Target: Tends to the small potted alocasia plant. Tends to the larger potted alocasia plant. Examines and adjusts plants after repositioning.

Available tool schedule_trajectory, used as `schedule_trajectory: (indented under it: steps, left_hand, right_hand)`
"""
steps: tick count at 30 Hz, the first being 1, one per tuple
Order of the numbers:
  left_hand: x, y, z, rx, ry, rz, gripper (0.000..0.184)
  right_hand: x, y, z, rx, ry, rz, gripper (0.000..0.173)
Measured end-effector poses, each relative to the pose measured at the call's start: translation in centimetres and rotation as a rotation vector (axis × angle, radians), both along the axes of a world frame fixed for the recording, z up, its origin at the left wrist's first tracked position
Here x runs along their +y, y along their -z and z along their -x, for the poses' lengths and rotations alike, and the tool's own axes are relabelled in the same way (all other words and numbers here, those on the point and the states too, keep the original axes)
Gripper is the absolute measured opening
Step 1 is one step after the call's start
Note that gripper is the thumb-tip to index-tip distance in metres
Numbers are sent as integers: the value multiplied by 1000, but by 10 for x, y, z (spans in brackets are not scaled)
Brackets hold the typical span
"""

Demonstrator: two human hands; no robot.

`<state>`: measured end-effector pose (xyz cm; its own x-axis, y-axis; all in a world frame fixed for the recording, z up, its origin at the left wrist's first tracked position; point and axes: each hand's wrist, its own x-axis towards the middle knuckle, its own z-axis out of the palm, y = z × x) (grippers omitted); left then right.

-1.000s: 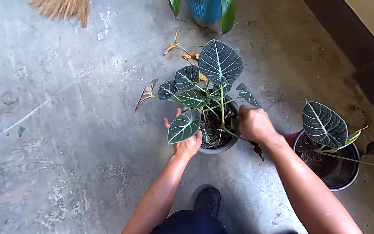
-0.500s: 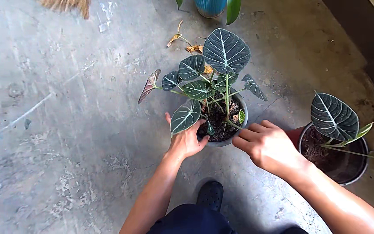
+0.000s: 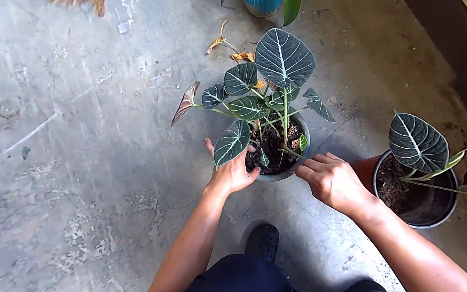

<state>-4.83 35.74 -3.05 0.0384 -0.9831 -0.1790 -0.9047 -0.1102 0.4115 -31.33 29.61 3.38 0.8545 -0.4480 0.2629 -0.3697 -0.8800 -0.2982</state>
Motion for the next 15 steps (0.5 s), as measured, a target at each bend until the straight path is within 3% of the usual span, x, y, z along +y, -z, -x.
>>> schedule_trajectory:
  steps: [2, 5, 10, 15]
  left_hand:
    - [-7, 0, 0, -31, 2, -37, 65]
    - [-13, 7, -6, -21, -6, 83, 52]
    - [-6, 17, -31, 0, -183, 334, 46]
    - [-13, 17, -38, -80, -61, 365, 44]
  right_hand:
    - [5, -12, -10, -17, -15, -3, 21]
    - [21, -11, -41, -5, -41, 5, 19]
    - [36, 28, -91, 137, -71, -11, 16]
    - [32, 22, -91, -14, 33, 45, 13]
